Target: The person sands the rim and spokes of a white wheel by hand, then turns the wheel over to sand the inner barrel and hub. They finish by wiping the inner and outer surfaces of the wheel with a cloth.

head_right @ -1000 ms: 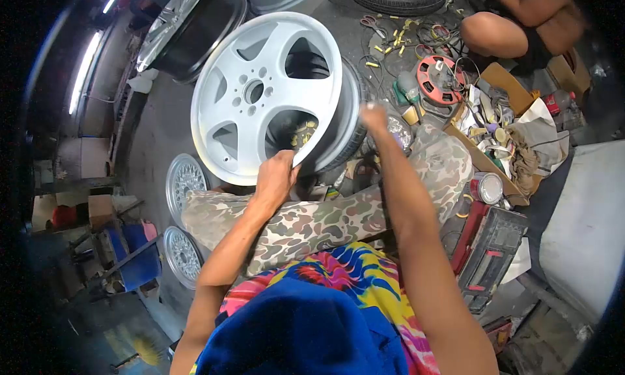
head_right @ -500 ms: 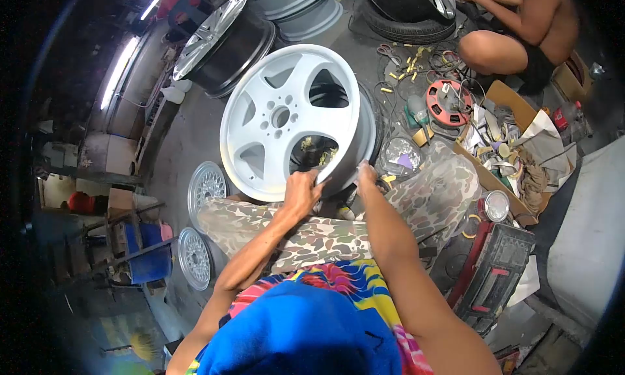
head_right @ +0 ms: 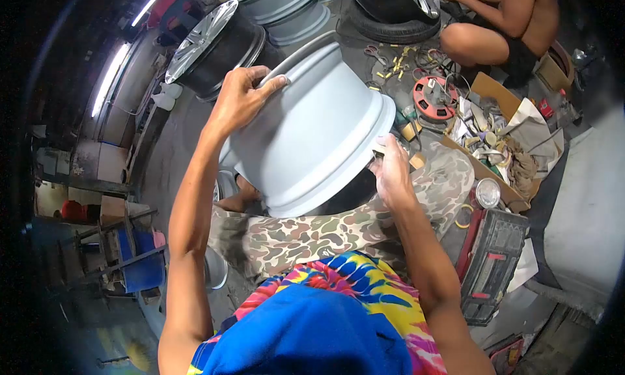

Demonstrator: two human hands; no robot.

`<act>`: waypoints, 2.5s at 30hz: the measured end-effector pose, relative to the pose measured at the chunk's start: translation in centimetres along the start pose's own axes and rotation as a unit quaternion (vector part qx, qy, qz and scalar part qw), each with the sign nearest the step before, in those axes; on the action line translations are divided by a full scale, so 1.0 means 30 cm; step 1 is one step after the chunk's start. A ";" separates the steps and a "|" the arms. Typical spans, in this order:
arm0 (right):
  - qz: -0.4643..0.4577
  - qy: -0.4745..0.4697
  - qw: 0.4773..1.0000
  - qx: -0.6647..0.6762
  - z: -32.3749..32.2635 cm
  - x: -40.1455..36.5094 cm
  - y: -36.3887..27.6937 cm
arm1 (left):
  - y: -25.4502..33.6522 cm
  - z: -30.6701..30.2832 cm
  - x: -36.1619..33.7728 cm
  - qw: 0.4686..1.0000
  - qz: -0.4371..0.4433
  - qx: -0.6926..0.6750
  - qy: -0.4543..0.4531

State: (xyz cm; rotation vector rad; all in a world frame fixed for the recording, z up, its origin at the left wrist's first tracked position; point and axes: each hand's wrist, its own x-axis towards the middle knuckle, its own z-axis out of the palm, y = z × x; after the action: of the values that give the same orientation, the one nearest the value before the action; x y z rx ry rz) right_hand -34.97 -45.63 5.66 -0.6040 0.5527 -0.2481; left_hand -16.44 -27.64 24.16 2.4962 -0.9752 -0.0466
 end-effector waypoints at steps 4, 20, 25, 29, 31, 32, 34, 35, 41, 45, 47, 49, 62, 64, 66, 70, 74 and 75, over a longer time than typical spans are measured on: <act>-0.015 -0.037 0.999 0.019 0.101 0.014 -0.019 | -0.123 -0.075 0.014 0.999 -0.001 0.028 0.022; -0.217 -0.160 0.788 -0.553 0.171 0.416 0.281 | -0.837 -0.141 0.326 0.960 -0.161 0.048 0.225; -0.293 -0.221 0.679 -0.637 0.459 0.651 0.592 | -0.923 -0.144 0.363 0.944 -0.154 0.106 0.273; -0.304 -0.211 0.882 -0.292 0.792 0.546 0.757 | -0.856 -0.160 0.392 0.939 -0.241 0.095 0.227; -0.222 -0.242 0.922 -0.207 0.880 0.442 0.814 | -0.921 -0.167 0.406 0.937 -0.238 0.087 0.241; -0.231 -0.197 0.914 -0.271 0.834 0.479 1.007 | -0.938 -0.172 0.395 0.936 -0.244 0.085 0.241; -0.189 -0.200 0.842 -0.464 0.711 0.404 1.020 | -0.969 -0.175 0.366 0.925 -0.289 -0.005 0.248; -0.189 -0.319 0.839 -0.397 0.631 0.398 0.973 | -1.010 -0.174 0.351 0.921 -0.297 -0.012 0.251; -0.274 -0.404 0.244 -0.838 0.143 1.155 0.578 | -1.130 -0.169 0.338 0.930 -0.267 -0.045 0.249; -0.409 -0.350 -0.021 -0.843 0.342 1.306 0.258 | -1.107 -0.160 0.394 0.924 -0.278 -0.007 0.262; -0.405 -0.326 0.016 -0.854 0.354 1.310 0.311 | -1.136 -0.170 0.378 0.923 -0.285 0.002 0.259; -0.493 -0.267 0.267 -0.784 0.109 1.398 0.676 | -1.148 -0.182 0.358 0.921 -0.293 0.012 0.257; -0.263 -0.487 0.520 -0.650 0.099 0.889 0.876 | -1.151 -0.167 0.342 0.904 -0.325 0.000 0.277; -0.396 -0.441 0.135 -0.794 0.073 1.140 0.533 | -1.151 -0.160 0.345 0.908 -0.314 -0.023 0.275; -0.279 -0.416 -0.026 -0.865 0.341 1.150 0.193 | -1.168 -0.154 0.356 0.913 -0.300 -0.044 0.272; -0.412 -0.308 -0.182 -0.838 0.420 1.145 0.007 | -1.247 -0.159 0.364 0.915 -0.315 -0.006 0.253; -0.275 -0.314 0.031 -0.908 0.282 0.864 0.283 | -1.238 -0.155 0.347 0.908 -0.313 -0.022 0.277; -0.344 -0.288 0.172 -0.877 0.157 0.849 0.503 | -1.221 -0.149 0.345 0.907 -0.315 -0.023 0.278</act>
State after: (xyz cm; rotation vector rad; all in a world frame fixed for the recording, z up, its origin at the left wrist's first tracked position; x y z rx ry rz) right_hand -10.34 -40.95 -10.75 -3.1967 -0.6921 -0.0454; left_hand 15.42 -8.94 13.90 2.4511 0.0734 0.4117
